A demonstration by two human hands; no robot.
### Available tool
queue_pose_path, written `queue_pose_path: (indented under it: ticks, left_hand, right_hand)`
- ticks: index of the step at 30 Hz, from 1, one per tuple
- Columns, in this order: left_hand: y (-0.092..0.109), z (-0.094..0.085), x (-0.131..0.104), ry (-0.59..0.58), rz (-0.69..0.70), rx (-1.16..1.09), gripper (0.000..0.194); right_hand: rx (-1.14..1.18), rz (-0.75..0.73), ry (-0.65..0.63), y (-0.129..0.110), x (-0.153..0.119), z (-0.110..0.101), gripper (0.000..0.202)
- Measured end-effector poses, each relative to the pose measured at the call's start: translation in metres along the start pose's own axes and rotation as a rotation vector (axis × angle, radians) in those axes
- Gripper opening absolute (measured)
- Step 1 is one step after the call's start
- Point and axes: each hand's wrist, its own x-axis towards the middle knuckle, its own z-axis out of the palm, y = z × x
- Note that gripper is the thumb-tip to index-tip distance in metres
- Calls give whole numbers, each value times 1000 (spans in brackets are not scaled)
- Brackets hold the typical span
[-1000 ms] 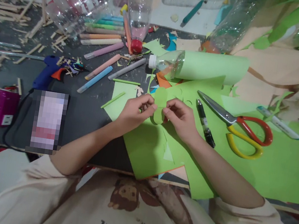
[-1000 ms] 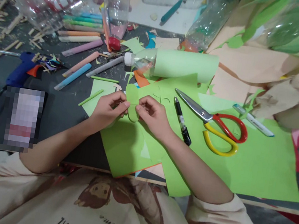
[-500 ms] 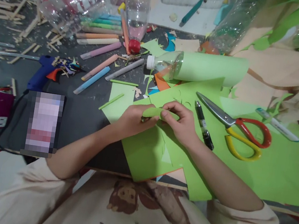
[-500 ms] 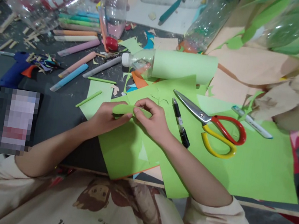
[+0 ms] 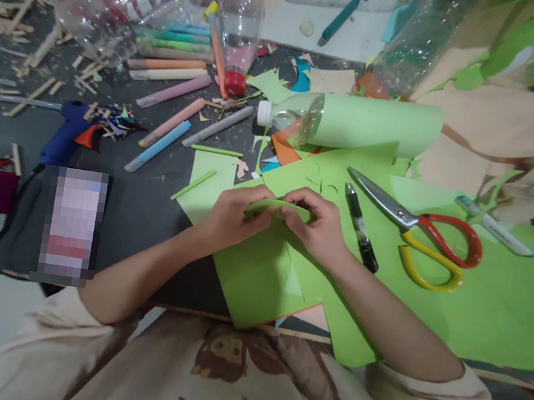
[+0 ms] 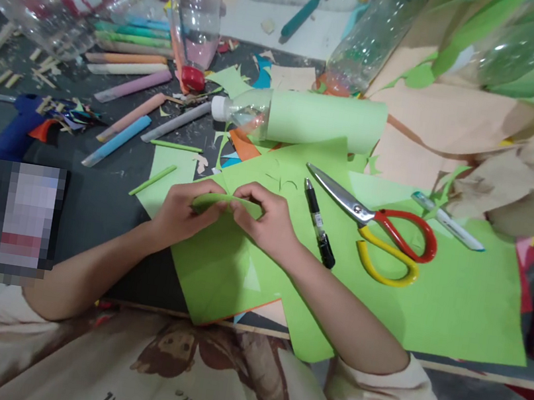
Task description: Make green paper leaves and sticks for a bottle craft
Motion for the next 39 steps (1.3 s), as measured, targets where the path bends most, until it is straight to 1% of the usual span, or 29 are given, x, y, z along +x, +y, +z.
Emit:
queue_pose_path:
  ticks: [6,11,14,15,17,20,22,25,32,35,39]
  left_hand:
    - [0,-1,1,-14,-25,5,19]
    - [-2,-1,-1,-29,24,-12,16]
    - [-3,-1,-2,-33,31,-3,15]
    - [-4,-1,-2,-13,31,4,15]
    - [-7,-1,-3,65,49,-3,17]
    - [-11,0,-5,158,84,-59,33]
    - [-14,1,-5,176,80,-88,38]
    - [-18,1,-5,204,66,-88,37]
    - [-21,-2,0,191,113,43,32]
    - [-20,-5,0,167,210,176,32]
    - [-18,-5,-2,101,324,353,37]
  right_hand:
    - [-34,1,8,2,0,0,15]
    - [-24,5,-19,1,1,0,17]
    - [2,3,-10,0,1,0,15]
    - [11,7,-1,0,1,0,14]
    - [26,19,37,0,2,1,13]
    - [40,34,113,2,2,1,13]
    - [45,34,144,4,2,2,14]
    - [56,33,162,4,2,2,16]
    - [116,90,144,3,4,0,28]
    - [123,82,144,2,5,0,26]
    - [116,72,137,1,5,-1,23]
